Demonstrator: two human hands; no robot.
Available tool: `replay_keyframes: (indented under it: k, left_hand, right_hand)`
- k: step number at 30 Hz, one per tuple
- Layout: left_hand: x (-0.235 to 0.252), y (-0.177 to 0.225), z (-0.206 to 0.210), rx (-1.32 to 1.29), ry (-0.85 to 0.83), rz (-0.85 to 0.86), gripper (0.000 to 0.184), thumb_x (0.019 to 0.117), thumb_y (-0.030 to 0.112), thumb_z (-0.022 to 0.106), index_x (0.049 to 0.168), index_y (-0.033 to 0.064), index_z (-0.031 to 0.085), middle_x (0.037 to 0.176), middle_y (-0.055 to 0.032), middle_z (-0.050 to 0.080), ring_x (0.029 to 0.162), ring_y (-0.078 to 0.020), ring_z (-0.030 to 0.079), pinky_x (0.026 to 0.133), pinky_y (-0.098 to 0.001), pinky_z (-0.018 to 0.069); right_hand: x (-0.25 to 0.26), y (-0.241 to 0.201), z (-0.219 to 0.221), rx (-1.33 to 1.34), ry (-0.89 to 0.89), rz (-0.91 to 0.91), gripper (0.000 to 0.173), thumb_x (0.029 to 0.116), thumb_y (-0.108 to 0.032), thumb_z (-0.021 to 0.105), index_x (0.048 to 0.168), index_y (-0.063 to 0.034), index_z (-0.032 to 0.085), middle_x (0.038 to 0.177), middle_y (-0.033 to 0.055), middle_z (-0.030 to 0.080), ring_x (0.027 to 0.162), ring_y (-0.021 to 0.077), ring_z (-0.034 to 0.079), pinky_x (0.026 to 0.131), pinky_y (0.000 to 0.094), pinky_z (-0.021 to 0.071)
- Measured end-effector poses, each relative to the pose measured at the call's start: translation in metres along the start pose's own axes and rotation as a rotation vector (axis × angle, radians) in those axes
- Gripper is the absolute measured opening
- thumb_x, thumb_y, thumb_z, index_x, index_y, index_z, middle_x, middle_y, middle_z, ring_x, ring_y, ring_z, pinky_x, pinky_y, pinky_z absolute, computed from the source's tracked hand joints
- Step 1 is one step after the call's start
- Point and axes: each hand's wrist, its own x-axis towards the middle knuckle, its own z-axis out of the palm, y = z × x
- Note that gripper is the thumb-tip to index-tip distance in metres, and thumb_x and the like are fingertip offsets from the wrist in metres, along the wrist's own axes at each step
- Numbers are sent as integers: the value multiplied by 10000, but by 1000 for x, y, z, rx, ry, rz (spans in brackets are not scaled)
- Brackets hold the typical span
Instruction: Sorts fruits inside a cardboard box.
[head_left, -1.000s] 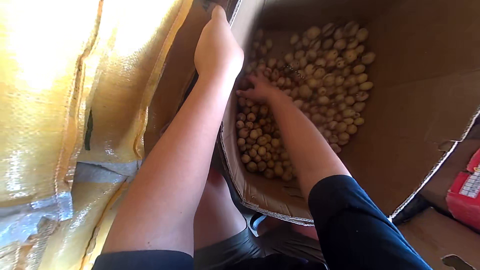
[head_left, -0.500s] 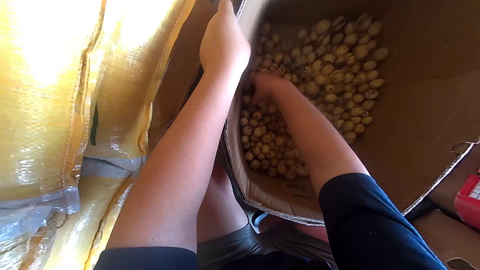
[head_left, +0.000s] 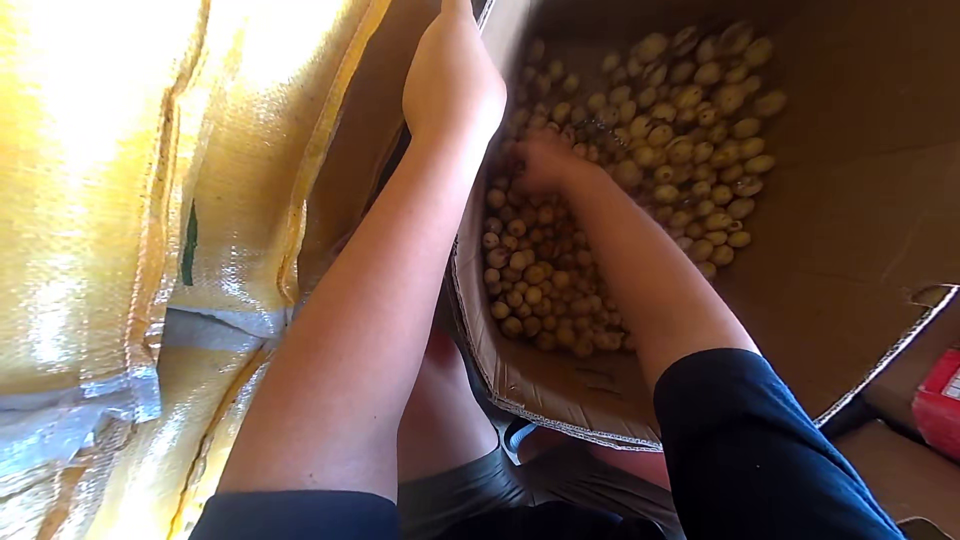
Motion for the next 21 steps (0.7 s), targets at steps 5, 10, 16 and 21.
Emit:
replay_keyframes:
  k: [5,10,16,21]
  left_hand:
    - [-2,1,-2,0,-4,-6,484,986,150,588,1463,109,513,1339,-105,655,1248,-218,632,1024,-433,515]
    - [6,-8,1,21,6,58,455,988,181,596,1433,103,536,1300,-101,674,1212,-205,651,1013,-430,524]
    - [5,-8,1,35,-1,56,428,990,182,582,1406,82,561,1309,-117,669,1222,-223,646,1019,-452,518]
    - [-3,1,-2,5,0,-11,486,986,150,590,1463,107,508,1341,-102,656,1248,-215,633,1026,-432,515]
  right_hand:
    - [5,3,7,76,25,68,499,908,-268,750,1357,-80,636,1480,233,503,1443,460,366,1093,682,362]
    - [2,-8,3,-87,25,47,531,903,-311,752,1359,-67,631,1462,220,526,1406,456,416,1072,708,345]
    - [3,-15,0,-100,9,105,670,926,-453,711,1447,-58,562,1573,234,407,1465,451,351,1146,696,281]
    - [9,-9,5,-83,-21,113,681,919,-427,728,1481,-100,525,1466,254,523,1381,463,471,1062,690,404]
